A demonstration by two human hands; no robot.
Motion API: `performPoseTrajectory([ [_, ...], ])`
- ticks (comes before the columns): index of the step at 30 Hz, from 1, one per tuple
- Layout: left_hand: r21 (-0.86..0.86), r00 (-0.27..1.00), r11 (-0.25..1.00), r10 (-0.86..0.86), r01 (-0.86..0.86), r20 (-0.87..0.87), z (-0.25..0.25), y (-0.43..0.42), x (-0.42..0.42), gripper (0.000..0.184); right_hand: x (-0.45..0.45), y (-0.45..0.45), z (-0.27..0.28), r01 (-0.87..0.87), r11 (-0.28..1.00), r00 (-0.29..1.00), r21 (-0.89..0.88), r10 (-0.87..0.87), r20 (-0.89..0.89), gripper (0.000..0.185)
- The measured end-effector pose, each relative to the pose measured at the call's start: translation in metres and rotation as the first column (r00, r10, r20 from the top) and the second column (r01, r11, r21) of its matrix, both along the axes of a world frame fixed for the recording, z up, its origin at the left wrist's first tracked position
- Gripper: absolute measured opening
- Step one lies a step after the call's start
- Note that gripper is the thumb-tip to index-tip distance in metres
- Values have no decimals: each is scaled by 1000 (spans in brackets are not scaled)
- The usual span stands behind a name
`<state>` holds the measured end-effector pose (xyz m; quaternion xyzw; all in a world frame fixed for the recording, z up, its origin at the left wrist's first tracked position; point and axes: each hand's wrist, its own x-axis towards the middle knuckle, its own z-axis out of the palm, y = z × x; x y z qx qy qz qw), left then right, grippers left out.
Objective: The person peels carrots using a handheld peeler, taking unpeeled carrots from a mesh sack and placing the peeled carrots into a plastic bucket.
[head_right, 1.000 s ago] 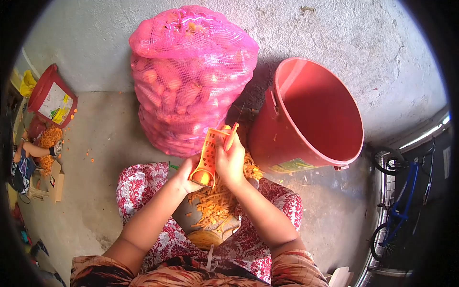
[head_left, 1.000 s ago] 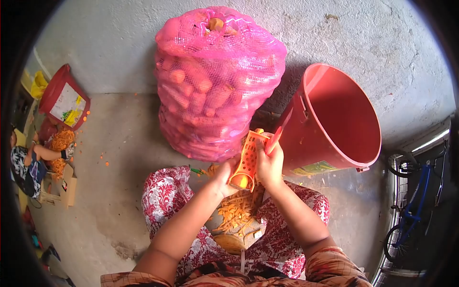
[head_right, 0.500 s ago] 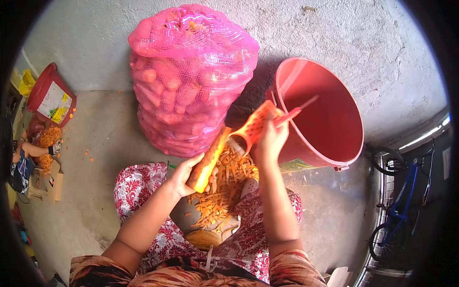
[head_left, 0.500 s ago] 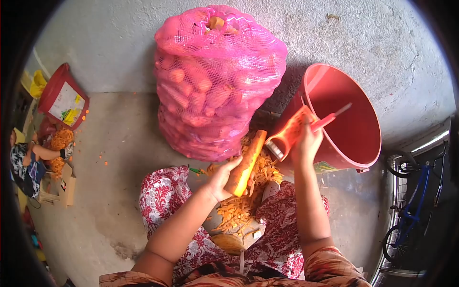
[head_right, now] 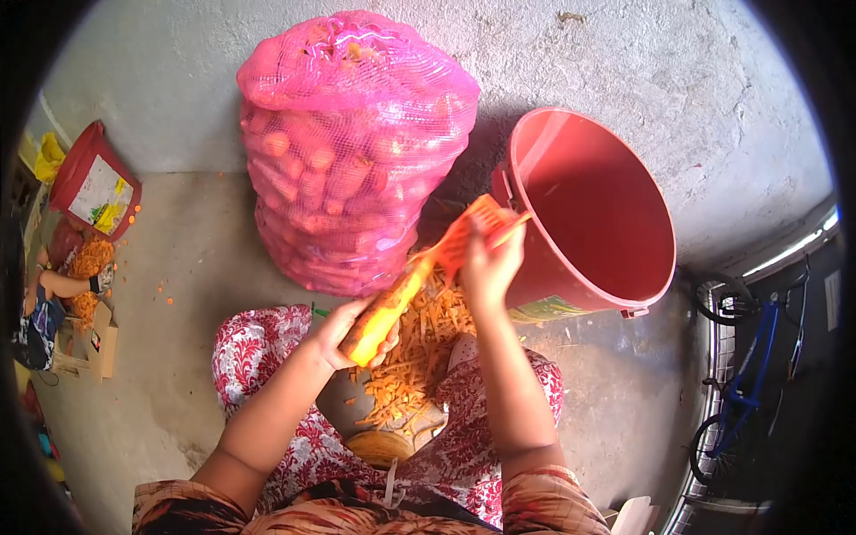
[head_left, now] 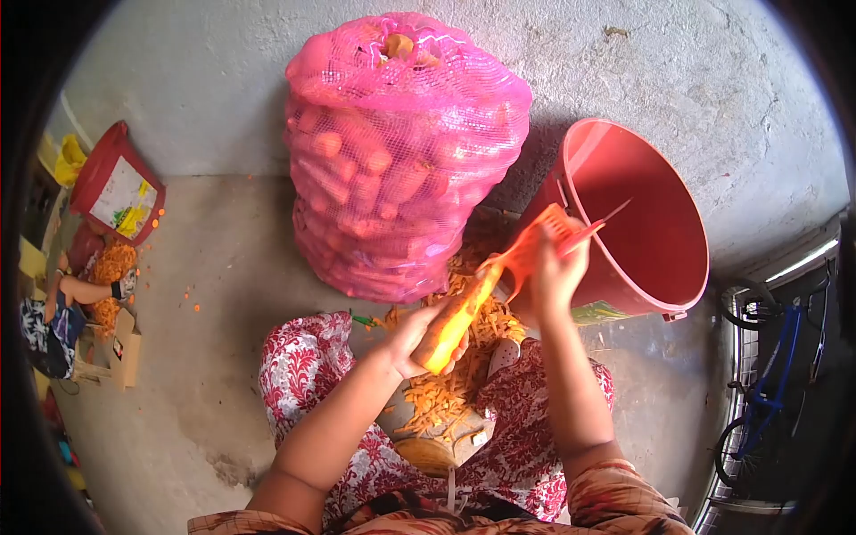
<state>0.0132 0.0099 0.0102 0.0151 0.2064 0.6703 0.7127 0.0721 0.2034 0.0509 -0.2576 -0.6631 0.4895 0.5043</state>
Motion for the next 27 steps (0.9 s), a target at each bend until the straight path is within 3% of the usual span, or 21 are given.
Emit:
performPoseTrajectory([
  [3, 2, 994, 995, -105, 105, 11, 1, -1, 1, 40, 2, 43, 2, 330, 883, 939, 332, -342, -24, 19],
  [5, 2, 997, 997, -76, 76, -30, -1, -4, 1, 39, 6, 60, 5, 356, 931, 932, 73, -349, -101, 19],
  [6, 0, 999, 999, -45, 45, -30, -1, -5, 1, 39, 7, 58, 11, 264, 963, 947, -56, -269, -176, 17],
  [8, -60, 1000, 998, 9, -10, -18, 2, -3, -2, 39, 7, 40, 14, 33, 989, 982, -146, -60, -179, 16],
  [11, 76, 994, 997, 10, -19, 106, -9, 3, -11, 38, 7, -13, 22, -242, 926, 970, -289, 221, -104, 19],
  [13, -27, 994, 994, 103, -102, 39, -4, 7, -8, 37, 10, -53, 29, -323, 893, 943, -313, 333, -22, 24],
  [15, -199, 978, 958, 210, -206, -1, 19, 12, -1, 36, 9, -73, 26, -436, 848, 898, -302, 432, -83, 26],
  [16, -209, 966, 945, 258, -251, 4, 21, 14, 2, 35, 6, -79, 17, -483, 846, 875, -226, 469, -118, 26],
  [17, -202, 966, 946, 259, -252, 10, 21, 14, 2, 35, 6, -81, 18, -494, 828, 869, -264, 481, -115, 25],
  [23, -229, 975, 948, 222, -221, -21, 15, 15, 5, 36, 6, -80, 17, -415, 871, 908, -261, 414, -64, 23],
  [25, -124, 990, 982, 141, -143, -25, 14, 6, 4, 37, 4, -54, 5, -331, 907, 940, -262, 341, -8, 21],
  [27, -62, 994, 993, 92, -96, -61, 12, 1, 6, 39, -1, 3, -17, -114, 992, 993, 53, 112, 36, 17],
])
